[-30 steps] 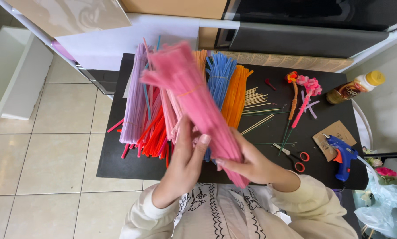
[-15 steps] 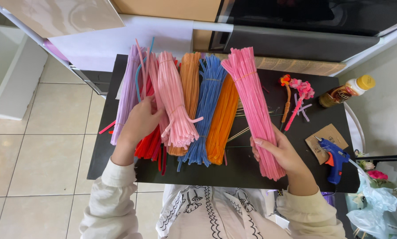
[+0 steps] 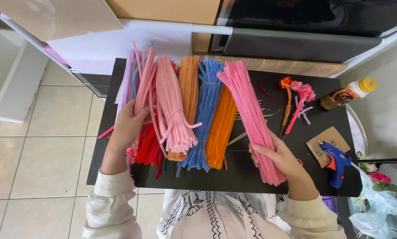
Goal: The person organizes bundles of colorful pipe cleaners on a table, separating them by color and arranging them into neat rows. They also handle wooden skewers and a rubber band, placing them on the table alongside the pipe cleaners.
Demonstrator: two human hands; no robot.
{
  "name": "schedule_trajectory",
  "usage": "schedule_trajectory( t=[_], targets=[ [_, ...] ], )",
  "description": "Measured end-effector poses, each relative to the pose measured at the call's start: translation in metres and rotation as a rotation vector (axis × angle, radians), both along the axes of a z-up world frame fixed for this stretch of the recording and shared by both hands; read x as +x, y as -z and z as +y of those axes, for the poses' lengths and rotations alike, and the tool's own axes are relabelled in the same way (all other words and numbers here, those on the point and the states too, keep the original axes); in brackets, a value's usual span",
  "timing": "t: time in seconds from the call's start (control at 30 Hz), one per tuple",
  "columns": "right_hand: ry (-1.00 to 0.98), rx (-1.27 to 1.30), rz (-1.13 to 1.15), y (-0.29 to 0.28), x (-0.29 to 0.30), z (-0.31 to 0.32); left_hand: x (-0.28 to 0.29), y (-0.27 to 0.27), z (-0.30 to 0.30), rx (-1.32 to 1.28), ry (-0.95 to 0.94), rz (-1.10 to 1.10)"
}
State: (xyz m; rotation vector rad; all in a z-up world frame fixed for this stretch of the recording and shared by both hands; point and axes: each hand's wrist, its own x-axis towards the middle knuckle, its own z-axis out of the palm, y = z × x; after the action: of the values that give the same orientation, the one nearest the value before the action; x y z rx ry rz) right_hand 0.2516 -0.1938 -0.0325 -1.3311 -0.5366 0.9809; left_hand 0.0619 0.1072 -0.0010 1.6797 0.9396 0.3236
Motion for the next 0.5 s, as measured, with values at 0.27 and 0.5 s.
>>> schedule_trajectory(
  t=[0.27, 0.5],
  targets=[
    [-0.091, 0.004, -0.131, -0.023, -0.021, 0.044, 0.005, 0.036, -0.005, -0.3, -0.082, -0.333],
    [-0.094, 0.016, -0.139, -0.014, -0.032, 0.09, 0.026, 0.026, -0.02, -0.092, -0.063, -0.3]
  ],
)
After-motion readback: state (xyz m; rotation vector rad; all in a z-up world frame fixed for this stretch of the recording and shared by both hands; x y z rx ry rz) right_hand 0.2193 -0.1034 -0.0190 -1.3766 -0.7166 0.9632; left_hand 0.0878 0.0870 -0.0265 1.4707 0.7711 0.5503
